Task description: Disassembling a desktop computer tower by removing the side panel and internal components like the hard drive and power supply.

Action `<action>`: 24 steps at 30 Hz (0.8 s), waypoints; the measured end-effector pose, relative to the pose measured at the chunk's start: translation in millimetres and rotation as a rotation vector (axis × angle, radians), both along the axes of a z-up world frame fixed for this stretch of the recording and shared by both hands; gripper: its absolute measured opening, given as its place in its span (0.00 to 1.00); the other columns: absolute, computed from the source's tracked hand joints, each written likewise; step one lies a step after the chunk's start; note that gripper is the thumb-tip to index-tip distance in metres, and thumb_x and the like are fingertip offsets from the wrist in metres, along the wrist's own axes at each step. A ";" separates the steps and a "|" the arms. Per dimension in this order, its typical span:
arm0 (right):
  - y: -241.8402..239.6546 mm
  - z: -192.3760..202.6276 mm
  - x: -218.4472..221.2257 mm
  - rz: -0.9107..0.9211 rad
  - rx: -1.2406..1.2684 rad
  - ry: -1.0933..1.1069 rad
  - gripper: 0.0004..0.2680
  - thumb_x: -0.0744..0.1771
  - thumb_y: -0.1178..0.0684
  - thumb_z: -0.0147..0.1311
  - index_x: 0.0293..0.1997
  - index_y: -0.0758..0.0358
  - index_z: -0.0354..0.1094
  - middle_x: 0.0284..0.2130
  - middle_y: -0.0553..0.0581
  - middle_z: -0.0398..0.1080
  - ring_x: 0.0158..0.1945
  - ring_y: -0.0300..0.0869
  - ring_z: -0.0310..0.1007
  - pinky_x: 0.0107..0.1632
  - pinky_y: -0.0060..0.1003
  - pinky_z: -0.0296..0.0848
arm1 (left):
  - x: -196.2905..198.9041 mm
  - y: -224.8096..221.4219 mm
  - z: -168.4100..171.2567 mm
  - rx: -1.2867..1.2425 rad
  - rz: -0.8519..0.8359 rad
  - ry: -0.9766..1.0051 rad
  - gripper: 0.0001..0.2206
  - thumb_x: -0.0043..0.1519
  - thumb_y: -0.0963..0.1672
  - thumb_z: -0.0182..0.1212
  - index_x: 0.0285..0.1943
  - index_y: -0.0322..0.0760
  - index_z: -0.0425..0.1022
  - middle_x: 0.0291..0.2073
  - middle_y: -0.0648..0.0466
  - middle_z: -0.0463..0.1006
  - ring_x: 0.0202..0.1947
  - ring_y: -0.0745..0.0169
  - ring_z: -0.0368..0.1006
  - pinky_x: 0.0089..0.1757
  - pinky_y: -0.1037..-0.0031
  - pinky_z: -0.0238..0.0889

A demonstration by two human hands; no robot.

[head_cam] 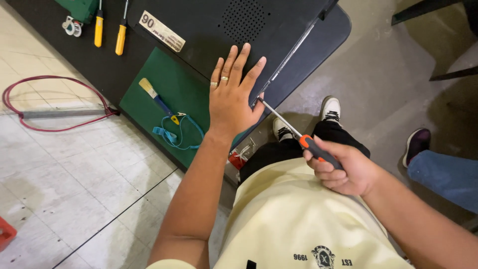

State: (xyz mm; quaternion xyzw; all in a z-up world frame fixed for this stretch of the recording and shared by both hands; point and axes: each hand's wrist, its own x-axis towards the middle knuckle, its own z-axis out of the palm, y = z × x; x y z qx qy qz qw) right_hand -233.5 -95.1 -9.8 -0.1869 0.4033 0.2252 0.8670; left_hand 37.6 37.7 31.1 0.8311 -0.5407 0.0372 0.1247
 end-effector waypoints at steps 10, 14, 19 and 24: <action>14.3 37.3 -0.1 0.419 -1.698 -0.190 0.08 0.65 0.50 0.63 0.45 0.54 0.72 0.38 0.52 0.70 0.42 0.46 0.70 0.45 0.39 0.67 | 1.8 -0.6 -1.9 -0.013 0.006 0.019 0.30 0.59 0.46 0.65 0.74 0.51 0.67 0.75 0.49 0.58 0.76 0.46 0.54 0.71 0.54 0.49; 7.1 42.0 10.8 0.137 -0.624 0.109 0.20 0.69 0.40 0.49 0.47 0.71 0.81 0.21 0.54 0.63 0.24 0.38 0.53 0.30 0.30 0.52 | 1.6 0.0 -2.4 -0.010 0.006 0.010 0.31 0.58 0.46 0.66 0.74 0.51 0.67 0.75 0.49 0.59 0.76 0.47 0.55 0.71 0.54 0.49; 10.3 8.0 -2.0 -0.128 -0.167 0.006 0.14 0.68 0.43 0.50 0.46 0.67 0.68 0.19 0.52 0.56 0.15 0.33 0.43 0.17 0.28 0.42 | 1.3 -0.9 -1.6 -0.002 0.006 0.024 0.31 0.58 0.46 0.66 0.74 0.51 0.67 0.75 0.49 0.59 0.76 0.47 0.54 0.71 0.54 0.48; 11.5 30.9 -8.9 0.374 -1.620 -0.268 0.09 0.64 0.55 0.59 0.46 0.60 0.67 0.42 0.55 0.69 0.47 0.47 0.69 0.50 0.40 0.66 | 0.9 -1.0 -1.2 0.002 0.013 0.021 0.30 0.59 0.46 0.66 0.74 0.52 0.67 0.75 0.49 0.58 0.77 0.47 0.54 0.71 0.55 0.49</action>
